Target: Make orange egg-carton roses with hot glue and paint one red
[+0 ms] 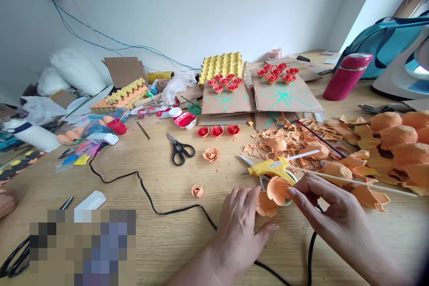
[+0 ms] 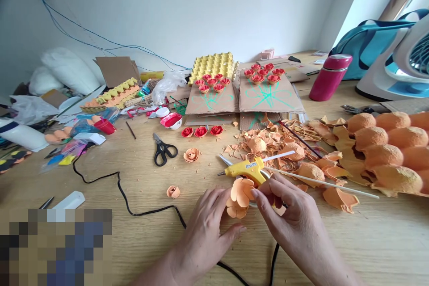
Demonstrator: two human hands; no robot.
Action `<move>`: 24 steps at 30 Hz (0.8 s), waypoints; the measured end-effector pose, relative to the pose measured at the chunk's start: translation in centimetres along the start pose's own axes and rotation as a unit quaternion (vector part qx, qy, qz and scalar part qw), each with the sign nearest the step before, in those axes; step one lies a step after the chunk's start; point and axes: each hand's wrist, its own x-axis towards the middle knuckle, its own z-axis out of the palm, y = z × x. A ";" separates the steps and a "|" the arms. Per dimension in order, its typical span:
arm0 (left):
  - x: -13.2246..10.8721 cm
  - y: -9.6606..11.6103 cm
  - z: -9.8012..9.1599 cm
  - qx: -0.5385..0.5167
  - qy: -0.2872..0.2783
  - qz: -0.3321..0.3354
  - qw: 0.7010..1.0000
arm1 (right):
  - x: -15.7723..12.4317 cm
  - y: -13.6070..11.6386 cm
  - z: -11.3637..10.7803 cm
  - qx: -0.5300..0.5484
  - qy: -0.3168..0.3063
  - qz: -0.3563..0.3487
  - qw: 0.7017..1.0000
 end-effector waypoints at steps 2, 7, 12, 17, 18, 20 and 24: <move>0.2 0.2 0.2 -0.007 -0.002 -0.008 1.000 | -0.1 0.1 0.1 0.008 -0.006 -0.006 1.000; 0.3 0.0 0.3 -0.062 0.025 -0.026 0.997 | -0.3 0.3 0.3 0.026 -0.023 -0.001 0.999; -0.3 -0.4 -0.6 -0.154 0.067 -0.040 0.985 | -0.2 0.0 0.5 0.036 -0.051 0.010 0.998; -0.6 -0.1 -1.8 -0.261 0.068 -0.088 0.959 | -0.5 -1.1 0.6 0.055 -0.080 0.022 0.995; -0.6 0.0 -2.0 -0.279 0.060 -0.099 0.953 | -0.6 -1.3 0.7 0.058 -0.083 0.021 0.995; -0.6 0.1 -2.1 -0.300 0.044 -0.107 0.947 | -0.8 -1.5 0.8 0.062 -0.094 0.018 0.993; -0.7 -0.1 -2.0 -0.292 0.026 -0.084 0.952 | -1.1 -1.2 1.1 0.061 -0.110 0.022 0.992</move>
